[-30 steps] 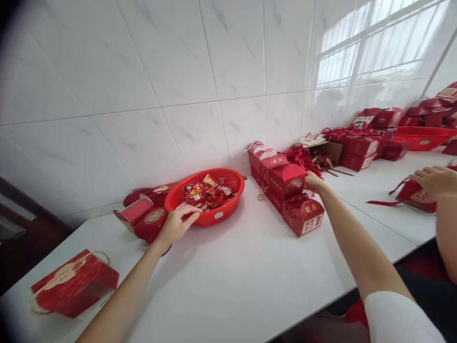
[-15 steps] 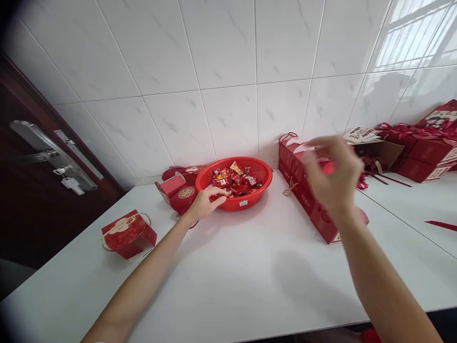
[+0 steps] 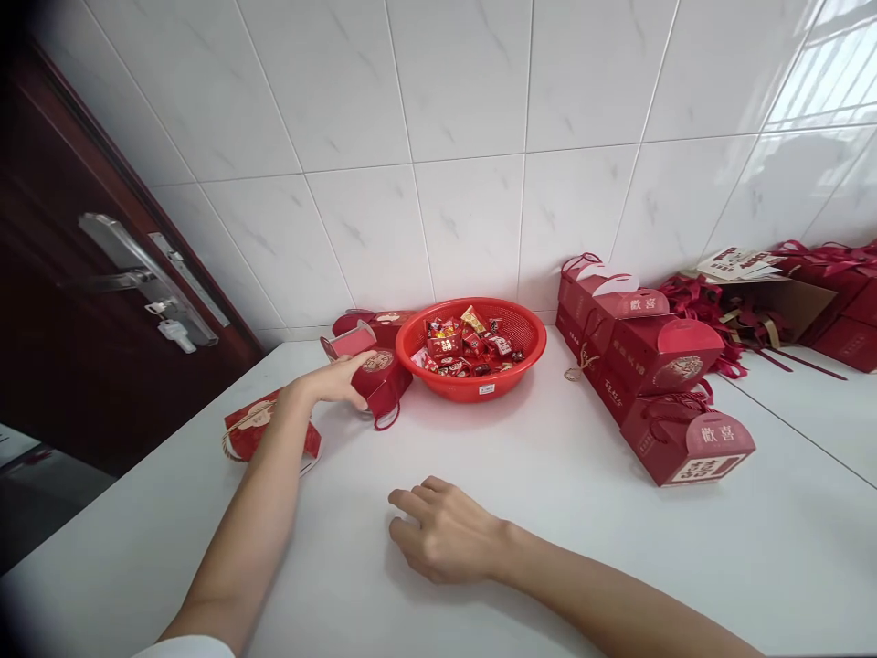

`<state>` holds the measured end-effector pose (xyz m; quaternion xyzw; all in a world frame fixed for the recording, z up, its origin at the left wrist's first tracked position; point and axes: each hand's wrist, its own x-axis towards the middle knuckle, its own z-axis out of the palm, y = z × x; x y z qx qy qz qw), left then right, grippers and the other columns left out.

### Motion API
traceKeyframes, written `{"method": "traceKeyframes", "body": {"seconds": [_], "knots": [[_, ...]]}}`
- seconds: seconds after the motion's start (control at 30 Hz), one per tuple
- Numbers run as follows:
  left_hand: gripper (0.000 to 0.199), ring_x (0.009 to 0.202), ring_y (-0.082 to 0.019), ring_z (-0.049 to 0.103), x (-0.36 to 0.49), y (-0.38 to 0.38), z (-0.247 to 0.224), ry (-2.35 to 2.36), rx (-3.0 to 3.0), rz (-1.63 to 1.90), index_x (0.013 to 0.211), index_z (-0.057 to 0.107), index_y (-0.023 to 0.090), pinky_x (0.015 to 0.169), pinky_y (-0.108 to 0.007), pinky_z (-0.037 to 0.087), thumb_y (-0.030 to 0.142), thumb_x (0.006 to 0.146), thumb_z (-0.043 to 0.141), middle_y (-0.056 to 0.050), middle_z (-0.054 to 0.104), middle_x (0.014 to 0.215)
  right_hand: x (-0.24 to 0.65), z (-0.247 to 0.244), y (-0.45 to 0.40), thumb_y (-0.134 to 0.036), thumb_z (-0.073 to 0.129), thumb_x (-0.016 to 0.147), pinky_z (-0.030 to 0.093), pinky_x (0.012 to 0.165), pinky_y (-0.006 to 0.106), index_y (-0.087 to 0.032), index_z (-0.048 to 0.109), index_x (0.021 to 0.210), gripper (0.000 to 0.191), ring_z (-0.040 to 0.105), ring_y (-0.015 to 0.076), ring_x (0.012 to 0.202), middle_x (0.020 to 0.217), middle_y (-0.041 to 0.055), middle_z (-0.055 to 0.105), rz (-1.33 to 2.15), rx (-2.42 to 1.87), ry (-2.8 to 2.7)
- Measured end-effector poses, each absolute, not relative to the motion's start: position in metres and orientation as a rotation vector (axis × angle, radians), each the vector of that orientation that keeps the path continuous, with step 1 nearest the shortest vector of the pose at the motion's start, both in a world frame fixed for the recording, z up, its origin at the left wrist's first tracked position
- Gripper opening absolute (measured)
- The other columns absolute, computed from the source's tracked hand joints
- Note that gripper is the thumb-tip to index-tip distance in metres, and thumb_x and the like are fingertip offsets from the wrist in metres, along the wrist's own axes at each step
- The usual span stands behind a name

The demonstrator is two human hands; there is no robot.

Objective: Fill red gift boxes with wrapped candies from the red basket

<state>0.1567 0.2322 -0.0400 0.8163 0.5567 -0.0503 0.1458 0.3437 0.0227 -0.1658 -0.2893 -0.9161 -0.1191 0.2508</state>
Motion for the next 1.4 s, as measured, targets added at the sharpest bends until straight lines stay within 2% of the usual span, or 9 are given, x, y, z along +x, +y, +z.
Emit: {"method": "traceKeyframes", "body": {"seconds": [0.1,0.27,0.47,0.6,0.7,0.8,1.07,1.27,1.4], "knots": [[0.101,0.124,-0.037,0.06,0.174,0.226,-0.046,1.672,2.351,-0.21,0.152,0.031,0.031,0.09,-0.039,0.053,0.029,0.061,0.076,-0.018,0.039,0.151,0.345,-0.174,0.027,-0.015,0.05,0.091,0.049,0.071,0.034,-0.014,0.06,0.101,0.014,0.056,0.0171,0.073,0.119,0.019,0.066,-0.257,-0.809,-2.427],[0.069,0.114,-0.035,0.065,0.18,0.225,-0.044,1.7,2.407,-0.154,0.142,0.044,0.027,0.092,-0.041,0.051,0.036,0.077,0.064,-0.015,0.049,0.138,0.348,-0.172,0.033,-0.012,0.046,0.094,0.053,0.079,0.035,-0.014,0.057,0.111,0.02,0.062,0.0196,0.09,0.123,0.0202,0.064,-0.195,-0.912,-2.2],[0.107,0.126,-0.044,0.056,0.196,0.211,-0.048,1.713,2.456,-0.088,0.153,0.028,0.029,0.097,-0.049,0.048,0.035,0.06,0.081,-0.024,0.026,0.159,0.352,-0.17,0.039,-0.011,0.046,0.092,0.053,0.086,0.04,-0.013,0.055,0.125,0.034,0.063,0.023,0.102,0.134,0.0243,0.055,-0.241,-1.139,-2.115],[0.096,0.137,-0.053,0.04,0.218,0.2,-0.06,1.841,2.488,-0.055,0.146,0.038,0.021,0.102,-0.062,0.039,0.033,0.06,0.08,-0.031,0.026,0.159,0.352,-0.17,0.041,-0.016,0.05,0.093,0.049,0.094,0.048,-0.01,0.054,0.133,0.04,0.059,0.0298,0.114,0.139,0.0284,0.051,-0.338,-1.305,-2.175],[0.075,0.133,-0.048,0.046,0.219,0.198,-0.056,1.857,2.483,-0.047,0.139,0.046,0.021,0.099,-0.058,0.043,0.029,0.068,0.069,-0.027,0.043,0.15,0.352,-0.167,0.04,-0.022,0.055,0.094,0.042,0.101,0.056,-0.01,0.054,0.136,0.044,0.058,0.0333,0.116,0.145,0.0313,0.047,-0.462,-1.39,-2.216],[0.072,0.128,-0.042,0.054,0.206,0.199,-0.042,1.781,2.479,-0.128,0.138,0.047,0.021,0.096,-0.048,0.047,0.031,0.069,0.066,-0.022,0.054,0.143,0.351,-0.164,0.038,-0.026,0.057,0.094,0.038,0.104,0.059,-0.013,0.053,0.138,0.046,0.056,0.0348,0.121,0.15,0.0302,0.043,-0.524,-1.478,-2.227],[0.051,0.099,-0.03,0.069,0.184,0.182,-0.007,1.452,2.436,-0.227,0.11,0.059,0.021,0.073,-0.032,0.051,0.054,0.072,0.061,-0.011,0.073,0.116,0.348,-0.159,0.034,-0.034,0.062,0.094,0.022,0.113,0.065,-0.026,0.042,0.151,0.061,0.048,0.0354,0.134,0.159,0.0253,0.033,-0.49,-1.571,-2.193],[0.051,0.073,-0.024,0.065,0.195,0.157,0.001,1.181,2.515,-0.105,0.08,0.062,0.023,0.06,-0.029,0.044,0.071,0.081,0.048,-0.004,0.07,0.079,0.348,-0.154,0.029,-0.039,0.05,0.1,0.02,0.115,0.064,-0.025,0.046,0.149,0.051,0.041,0.0348,0.143,0.159,0.0275,0.033,-0.493,-1.576,-2.081],[0.053,0.069,-0.021,0.061,0.195,0.159,-0.002,1.014,2.518,-0.024,0.074,0.061,0.023,0.061,-0.027,0.044,0.07,0.088,0.04,-0.002,0.064,0.072,0.349,-0.153,0.026,-0.045,0.045,0.1,0.014,0.116,0.068,-0.017,0.044,0.15,0.058,0.039,0.039,0.142,0.159,0.0277,0.032,-0.491,-1.68,-1.979]]}}
